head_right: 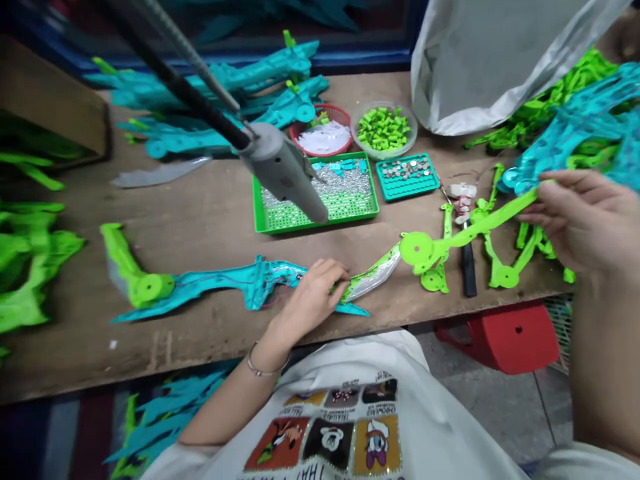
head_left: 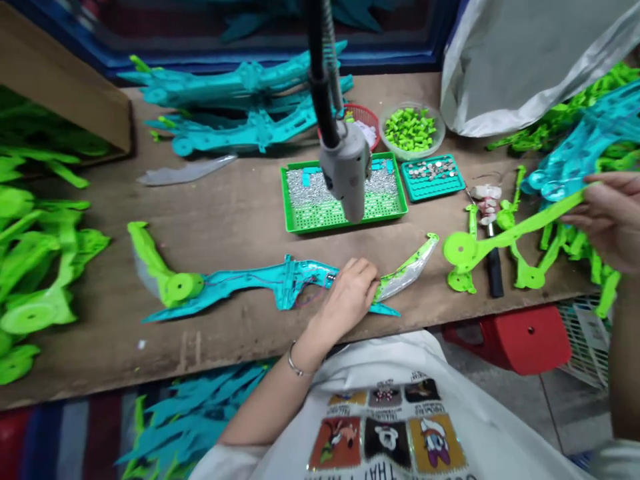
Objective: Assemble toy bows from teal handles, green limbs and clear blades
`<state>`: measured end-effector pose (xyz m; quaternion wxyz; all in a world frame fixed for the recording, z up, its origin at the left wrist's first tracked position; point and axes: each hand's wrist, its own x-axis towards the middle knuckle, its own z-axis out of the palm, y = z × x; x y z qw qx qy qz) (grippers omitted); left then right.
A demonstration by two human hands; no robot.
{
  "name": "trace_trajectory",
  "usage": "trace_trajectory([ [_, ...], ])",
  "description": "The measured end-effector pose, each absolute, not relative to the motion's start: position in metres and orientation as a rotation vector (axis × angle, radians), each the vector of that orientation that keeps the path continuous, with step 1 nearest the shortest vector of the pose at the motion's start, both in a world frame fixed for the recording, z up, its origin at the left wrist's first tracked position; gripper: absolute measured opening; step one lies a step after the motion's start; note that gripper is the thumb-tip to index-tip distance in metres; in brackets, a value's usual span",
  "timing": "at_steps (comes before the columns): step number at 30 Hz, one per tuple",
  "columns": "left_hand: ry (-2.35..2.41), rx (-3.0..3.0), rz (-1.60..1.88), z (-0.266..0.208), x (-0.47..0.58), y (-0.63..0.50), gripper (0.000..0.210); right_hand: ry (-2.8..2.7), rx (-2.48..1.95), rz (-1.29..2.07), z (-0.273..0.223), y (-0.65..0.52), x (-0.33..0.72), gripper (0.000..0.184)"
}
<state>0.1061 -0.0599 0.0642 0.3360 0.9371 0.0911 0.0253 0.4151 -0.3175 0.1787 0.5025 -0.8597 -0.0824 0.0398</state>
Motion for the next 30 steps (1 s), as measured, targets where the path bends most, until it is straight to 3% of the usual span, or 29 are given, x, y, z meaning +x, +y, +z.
trace_trajectory([
  [5,0.251,2.438,0.077,0.067,0.103,-0.060,0.011,-0.195,-1.829,0.552,0.141,-0.291,0.391,0.048],
  [11,0.257,2.386,0.124,0.074,0.097,-0.060,0.017,-0.219,-1.806,0.655,0.118,-0.295,0.386,0.036],
  [16,0.436,2.241,0.462,0.089,0.081,-0.076,0.030,-0.174,-1.795,0.705,0.102,-0.293,0.373,0.031],
  [21,0.194,2.286,0.444,0.087,0.071,-0.106,0.080,-0.114,-1.717,0.758,0.089,-0.272,0.340,0.029],
  [25,0.221,2.336,0.387,0.072,0.074,-0.119,0.061,-0.098,-1.652,0.843,0.079,-0.260,0.330,0.032],
  [30,0.305,2.516,0.351,0.067,0.085,-0.117,0.055,-0.144,-1.705,0.853,0.064,-0.250,0.344,0.037],
])
